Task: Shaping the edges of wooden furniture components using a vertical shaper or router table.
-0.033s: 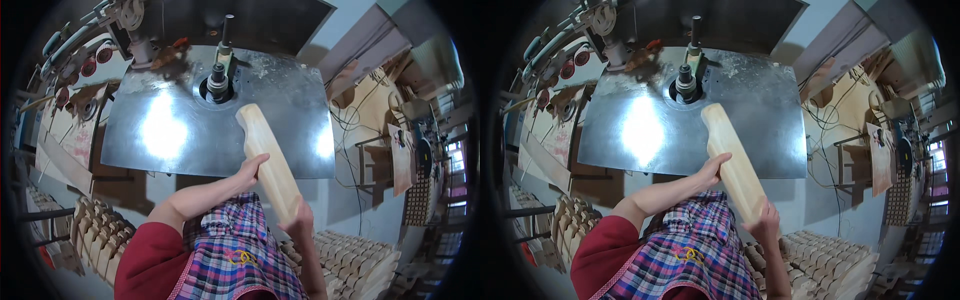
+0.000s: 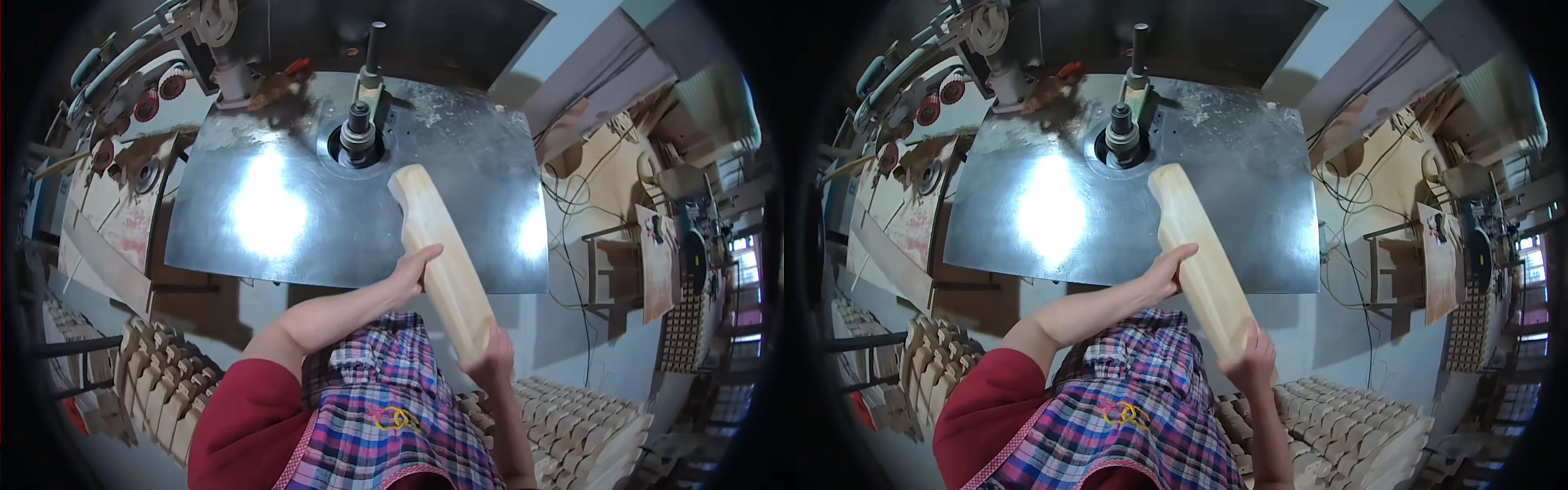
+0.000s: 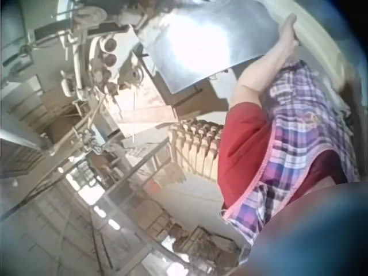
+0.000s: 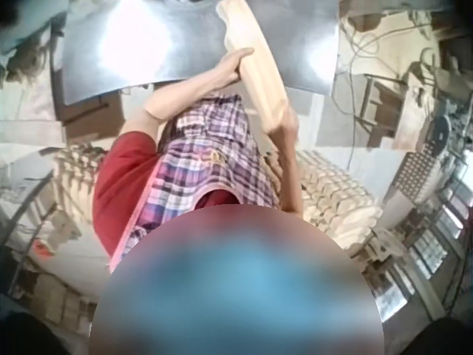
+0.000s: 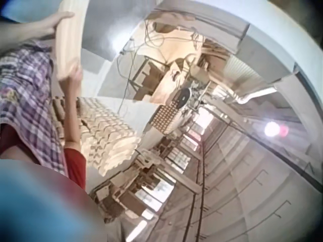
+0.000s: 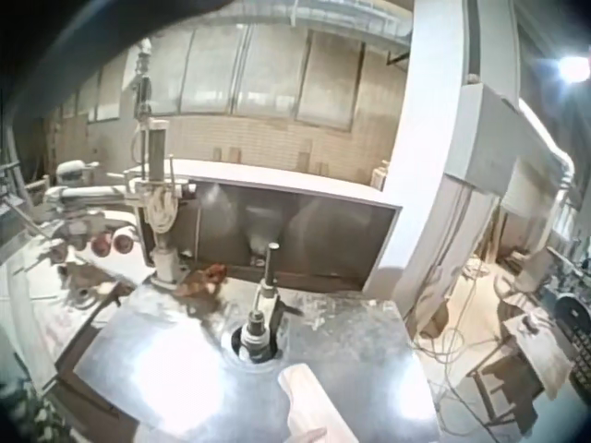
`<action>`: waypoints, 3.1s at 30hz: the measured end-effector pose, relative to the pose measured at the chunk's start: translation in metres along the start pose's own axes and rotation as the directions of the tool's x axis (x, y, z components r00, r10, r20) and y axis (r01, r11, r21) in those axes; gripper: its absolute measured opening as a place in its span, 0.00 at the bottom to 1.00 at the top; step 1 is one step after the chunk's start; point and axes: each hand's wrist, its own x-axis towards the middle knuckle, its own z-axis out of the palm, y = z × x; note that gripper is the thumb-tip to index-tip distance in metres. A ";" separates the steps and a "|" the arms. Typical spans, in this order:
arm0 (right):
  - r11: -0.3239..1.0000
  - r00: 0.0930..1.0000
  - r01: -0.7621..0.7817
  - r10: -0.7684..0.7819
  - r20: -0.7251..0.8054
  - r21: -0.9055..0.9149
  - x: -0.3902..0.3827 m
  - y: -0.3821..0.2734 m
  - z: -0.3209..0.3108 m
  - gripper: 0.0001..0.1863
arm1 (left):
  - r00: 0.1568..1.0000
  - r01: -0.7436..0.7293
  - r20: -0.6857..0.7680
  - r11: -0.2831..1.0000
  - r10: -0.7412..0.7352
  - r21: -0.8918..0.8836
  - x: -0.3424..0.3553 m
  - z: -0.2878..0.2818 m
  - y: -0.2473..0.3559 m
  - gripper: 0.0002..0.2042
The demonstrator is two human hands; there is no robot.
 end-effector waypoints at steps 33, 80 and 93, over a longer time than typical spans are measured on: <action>0.952 0.934 0.280 -0.300 0.192 0.123 0.239 0.189 0.034 0.48 | 0.815 -0.490 -0.406 0.865 0.414 -0.102 0.145 0.065 0.051 0.29; 0.794 0.678 0.592 -0.584 0.446 0.138 0.509 0.253 0.028 0.45 | 0.786 -0.415 -0.505 0.910 0.356 -0.005 0.263 0.119 0.039 0.29; 0.773 0.677 0.630 -0.594 0.435 0.076 0.473 0.176 0.043 0.40 | 0.800 -0.447 -0.476 0.892 0.365 -0.067 0.205 0.070 0.065 0.27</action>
